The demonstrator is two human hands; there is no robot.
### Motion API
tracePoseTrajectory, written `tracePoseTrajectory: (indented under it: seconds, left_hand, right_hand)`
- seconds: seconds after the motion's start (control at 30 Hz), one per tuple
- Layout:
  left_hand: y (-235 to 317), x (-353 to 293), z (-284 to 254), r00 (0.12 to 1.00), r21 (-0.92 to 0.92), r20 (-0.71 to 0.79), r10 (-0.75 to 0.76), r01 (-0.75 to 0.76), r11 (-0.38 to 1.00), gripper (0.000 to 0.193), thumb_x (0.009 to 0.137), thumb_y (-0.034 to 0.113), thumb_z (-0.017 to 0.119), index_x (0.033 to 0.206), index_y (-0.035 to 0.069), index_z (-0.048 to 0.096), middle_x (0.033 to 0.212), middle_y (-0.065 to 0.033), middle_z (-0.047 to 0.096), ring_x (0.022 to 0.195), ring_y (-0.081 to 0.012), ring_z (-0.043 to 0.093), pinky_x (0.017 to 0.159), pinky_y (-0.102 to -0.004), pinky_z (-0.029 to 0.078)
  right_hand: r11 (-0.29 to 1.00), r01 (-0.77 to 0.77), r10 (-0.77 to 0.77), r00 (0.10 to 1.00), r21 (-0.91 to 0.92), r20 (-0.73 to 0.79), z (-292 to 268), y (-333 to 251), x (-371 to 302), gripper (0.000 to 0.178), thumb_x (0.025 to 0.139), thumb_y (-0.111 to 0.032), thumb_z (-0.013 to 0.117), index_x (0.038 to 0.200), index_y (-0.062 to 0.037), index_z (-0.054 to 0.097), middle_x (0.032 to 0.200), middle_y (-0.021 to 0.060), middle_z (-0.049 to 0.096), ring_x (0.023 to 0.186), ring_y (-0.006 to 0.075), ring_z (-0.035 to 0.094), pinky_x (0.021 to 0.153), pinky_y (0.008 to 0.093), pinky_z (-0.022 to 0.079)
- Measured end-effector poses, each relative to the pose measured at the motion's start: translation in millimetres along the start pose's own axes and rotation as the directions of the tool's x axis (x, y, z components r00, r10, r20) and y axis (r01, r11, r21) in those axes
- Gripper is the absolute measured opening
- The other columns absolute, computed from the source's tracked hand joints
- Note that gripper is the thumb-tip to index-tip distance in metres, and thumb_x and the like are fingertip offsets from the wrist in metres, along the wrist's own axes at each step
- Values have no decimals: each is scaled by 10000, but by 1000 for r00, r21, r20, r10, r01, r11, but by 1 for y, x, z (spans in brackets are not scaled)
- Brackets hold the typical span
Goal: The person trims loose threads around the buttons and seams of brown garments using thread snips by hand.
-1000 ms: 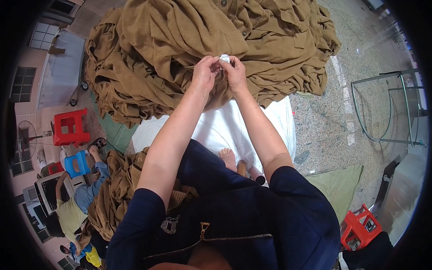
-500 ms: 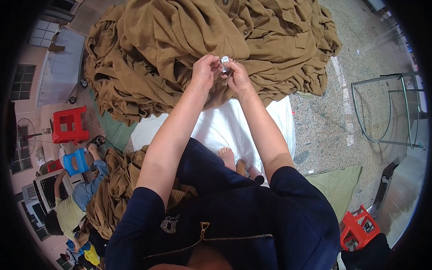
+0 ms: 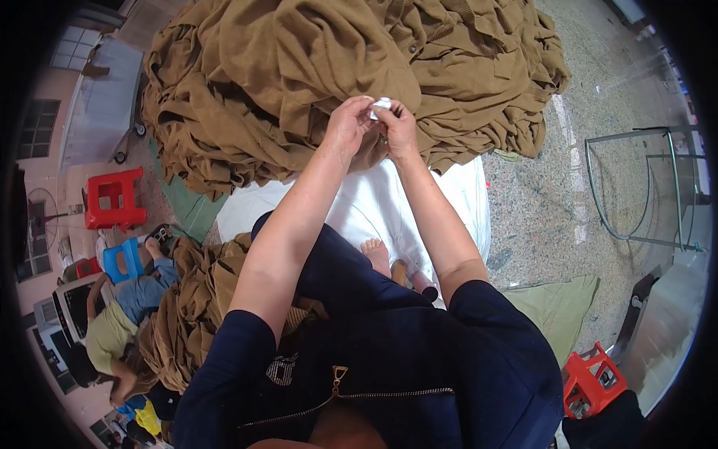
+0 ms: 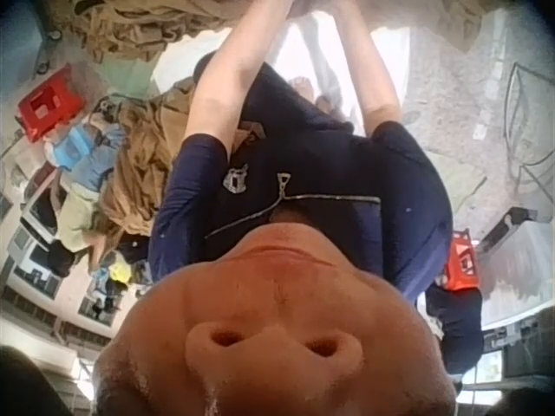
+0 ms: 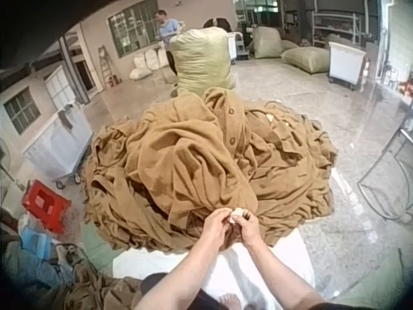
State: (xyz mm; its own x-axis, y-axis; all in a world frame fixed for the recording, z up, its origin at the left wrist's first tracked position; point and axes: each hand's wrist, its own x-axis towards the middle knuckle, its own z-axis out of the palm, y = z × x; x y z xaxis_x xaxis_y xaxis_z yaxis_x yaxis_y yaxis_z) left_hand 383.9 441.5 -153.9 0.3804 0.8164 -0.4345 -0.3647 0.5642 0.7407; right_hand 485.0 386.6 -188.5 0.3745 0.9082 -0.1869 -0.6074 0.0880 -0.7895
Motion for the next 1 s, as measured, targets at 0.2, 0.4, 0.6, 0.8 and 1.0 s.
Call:
tracePoseTrajectory:
  seconds: [0.2,0.4,0.6,0.8,1.0]
  left_hand:
    - [-46,-63,-23,999,216,-16,-46,49,975,157,809,137,620,952,73,616,805,-43,658,692,-115,600,607,-256,474]
    - [-86,-115,-43,984,516,5,180,-157,842,97,808,81,601,856,0,625,780,-89,649,695,-154,612,615,-280,497]
    - [-36,-228,-30,841,760,213,498,-463,456,122,814,55,562,923,5,583,878,-137,620,824,-271,613,728,-364,473]
    - [11,-349,-83,739,947,306,600,-169,-274,464,667,169,693,1102,60,572,1083,-131,544,1065,-315,492,930,-467,332]
    - [10,-460,-176,782,886,-395,481,463,-26,753,649,367,777,1279,77,482,1136,-116,595,1070,-292,544,971,-431,347]
  right_hand:
    - [961,-260,268,960,94,-85,-83,40,-18,98,866,-130,597,795,-132,530,664,-35,511,550,52,471,420,188,301]
    - [773,-602,629,768,199,-121,-133,79,-100,124,918,-115,511,825,-43,550,653,33,541,561,120,492,465,231,375]
    - [569,-799,806,589,-194,-63,-55,71,-213,347,973,-200,389,1181,44,522,1094,109,585,994,190,573,875,319,479]
    - [687,-720,721,693,-97,-31,-53,61,-191,213,967,-211,439,923,-36,552,718,3,538,652,109,501,600,230,412]
    - [910,-232,319,920,-343,226,28,-2,-179,111,930,-163,548,886,-63,527,745,-12,523,587,49,456,497,173,318]
